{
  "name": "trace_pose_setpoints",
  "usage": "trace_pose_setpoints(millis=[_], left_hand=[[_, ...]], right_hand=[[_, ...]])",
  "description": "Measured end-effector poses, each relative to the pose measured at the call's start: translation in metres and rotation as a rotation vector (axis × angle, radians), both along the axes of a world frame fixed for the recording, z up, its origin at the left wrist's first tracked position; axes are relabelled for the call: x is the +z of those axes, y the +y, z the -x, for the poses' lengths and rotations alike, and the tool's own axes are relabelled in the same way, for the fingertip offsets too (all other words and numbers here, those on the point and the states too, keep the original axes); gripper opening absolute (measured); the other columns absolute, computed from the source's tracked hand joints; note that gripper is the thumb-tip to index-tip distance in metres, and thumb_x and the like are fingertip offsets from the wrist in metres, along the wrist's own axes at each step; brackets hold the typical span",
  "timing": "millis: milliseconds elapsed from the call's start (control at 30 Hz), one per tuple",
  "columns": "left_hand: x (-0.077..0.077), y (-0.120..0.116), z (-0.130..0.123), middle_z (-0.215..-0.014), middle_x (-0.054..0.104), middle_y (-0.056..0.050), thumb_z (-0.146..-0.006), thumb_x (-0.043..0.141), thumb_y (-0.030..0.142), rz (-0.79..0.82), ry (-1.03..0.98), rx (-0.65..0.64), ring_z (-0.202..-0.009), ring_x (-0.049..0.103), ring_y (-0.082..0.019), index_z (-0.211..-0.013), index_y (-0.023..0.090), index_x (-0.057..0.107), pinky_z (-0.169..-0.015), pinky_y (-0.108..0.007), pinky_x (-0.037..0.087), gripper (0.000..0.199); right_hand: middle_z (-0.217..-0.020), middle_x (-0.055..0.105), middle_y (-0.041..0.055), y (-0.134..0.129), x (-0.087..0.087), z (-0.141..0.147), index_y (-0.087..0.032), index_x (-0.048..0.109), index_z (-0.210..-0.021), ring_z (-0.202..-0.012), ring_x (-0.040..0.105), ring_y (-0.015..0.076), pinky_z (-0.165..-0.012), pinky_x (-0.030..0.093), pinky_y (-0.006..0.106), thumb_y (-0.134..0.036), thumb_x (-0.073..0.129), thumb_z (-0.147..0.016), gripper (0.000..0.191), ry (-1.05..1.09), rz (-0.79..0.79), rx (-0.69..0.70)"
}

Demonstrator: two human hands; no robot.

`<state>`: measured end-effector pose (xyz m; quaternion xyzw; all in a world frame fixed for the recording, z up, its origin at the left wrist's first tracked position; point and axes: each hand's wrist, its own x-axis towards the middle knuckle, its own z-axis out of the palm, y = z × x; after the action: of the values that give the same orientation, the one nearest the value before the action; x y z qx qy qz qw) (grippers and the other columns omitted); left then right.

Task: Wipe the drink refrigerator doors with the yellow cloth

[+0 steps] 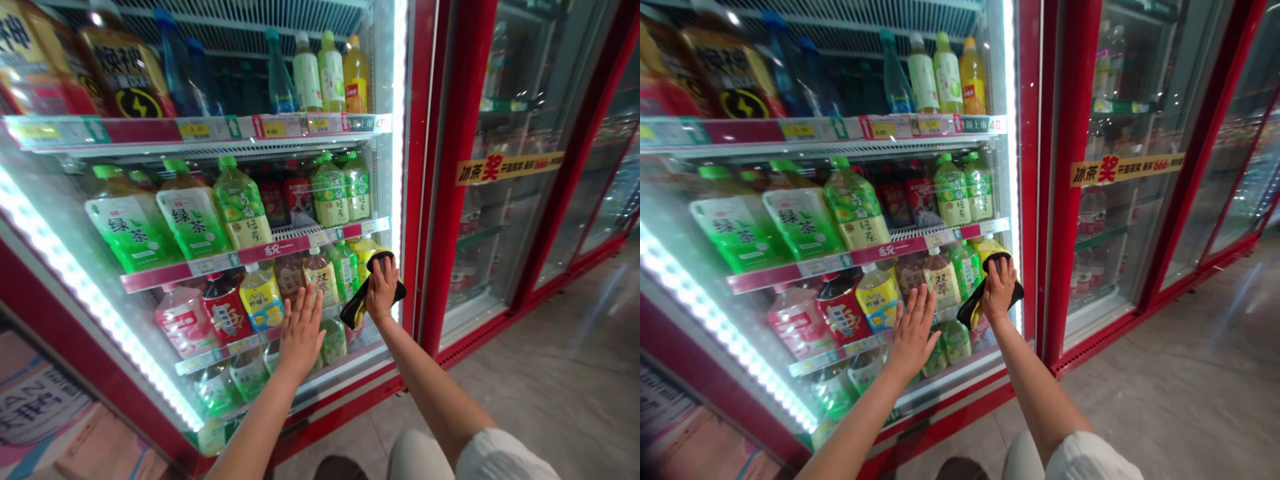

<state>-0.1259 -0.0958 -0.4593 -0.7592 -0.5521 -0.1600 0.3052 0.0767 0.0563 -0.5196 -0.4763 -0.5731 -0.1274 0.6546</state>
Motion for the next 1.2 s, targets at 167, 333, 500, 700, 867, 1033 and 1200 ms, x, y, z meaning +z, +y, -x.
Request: trace_pose_setpoints(millis=[167, 333, 500, 700, 867, 1033, 1200], left_hand=[[-0.008, -0.002, -0.004, -0.171, 0.015, -0.013, -0.090, 0.069, 0.039, 0.026, -0.009, -0.011, -0.159, 0.014, -0.031, -0.164, 0.020, 0.008, -0.129, -0.055, 0.016, 0.098], [-0.006, 0.008, -0.018, -0.170, 0.015, -0.014, -0.091, 0.068, 0.036, 0.020, -0.004, -0.045, -0.159, 0.011, -0.030, -0.164, 0.019, 0.010, -0.129, -0.056, 0.013, 0.095], [-0.011, 0.012, -0.032, -0.171, 0.014, -0.012, -0.089, 0.071, 0.035, 0.043, -0.002, -0.048, -0.159, 0.010, -0.030, -0.164, 0.022, 0.016, -0.129, -0.058, 0.009, 0.093], [-0.015, 0.011, -0.037, -0.171, 0.011, -0.011, -0.088, 0.071, 0.030, 0.085, -0.022, -0.026, -0.159, 0.010, -0.032, -0.164, 0.025, 0.018, -0.128, -0.061, 0.011, 0.093], [-0.017, 0.016, -0.040, -0.170, 0.007, -0.011, -0.087, 0.071, 0.024, 0.071, -0.040, -0.027, -0.158, 0.009, -0.032, -0.164, 0.028, 0.008, -0.127, -0.063, 0.010, 0.099], [-0.024, 0.021, -0.038, -0.170, 0.004, -0.011, -0.086, 0.075, 0.032, 0.090, -0.063, -0.032, -0.158, 0.005, -0.033, -0.163, 0.029, 0.003, -0.126, -0.065, 0.006, 0.106], [-0.029, 0.024, -0.035, -0.170, 0.003, -0.010, -0.085, 0.078, 0.037, 0.104, -0.075, -0.021, -0.158, 0.004, -0.032, -0.163, 0.032, 0.002, -0.126, -0.065, 0.004, 0.109]], right_hand=[[-0.163, 0.040, 0.0128, -0.019, -0.024, 0.020, -0.027, 0.053, -0.148, -0.159, 0.013, 0.0351, -0.118, 0.026, 0.072, -0.017, 0.041, -0.097, 0.054, -0.033, 0.068, 0.040], [-0.160, 0.044, 0.0099, 0.008, 0.022, -0.008, -0.028, 0.056, -0.146, -0.159, 0.018, 0.0309, -0.122, 0.027, 0.064, -0.018, 0.041, -0.097, 0.052, -0.100, 0.024, 0.031], [-0.166, 0.035, 0.0109, 0.021, -0.007, -0.038, -0.027, 0.043, -0.155, -0.159, 0.016, 0.0326, -0.120, 0.027, 0.070, -0.014, 0.036, -0.092, 0.065, 0.111, 0.123, -0.043], [-0.170, 0.027, 0.0104, -0.002, -0.045, -0.008, -0.026, 0.041, -0.157, -0.160, 0.008, 0.0330, -0.121, 0.027, 0.069, -0.009, 0.042, -0.087, 0.072, 0.087, 0.166, 0.025], [-0.169, 0.029, 0.0098, 0.019, -0.019, -0.036, -0.025, 0.045, -0.154, -0.160, 0.011, 0.0295, -0.123, 0.025, 0.065, -0.010, 0.038, -0.090, 0.066, 0.086, 0.134, 0.028], [-0.169, 0.027, 0.0135, 0.009, -0.057, -0.041, -0.022, 0.037, -0.158, -0.160, 0.010, 0.0300, -0.123, 0.026, 0.065, -0.012, 0.037, -0.092, 0.067, 0.179, 0.181, -0.016], [-0.169, 0.027, 0.0117, 0.000, -0.056, -0.035, -0.027, 0.039, -0.157, -0.161, 0.005, 0.0323, -0.121, 0.024, 0.070, -0.010, 0.037, -0.092, 0.067, 0.041, 0.178, 0.040]])
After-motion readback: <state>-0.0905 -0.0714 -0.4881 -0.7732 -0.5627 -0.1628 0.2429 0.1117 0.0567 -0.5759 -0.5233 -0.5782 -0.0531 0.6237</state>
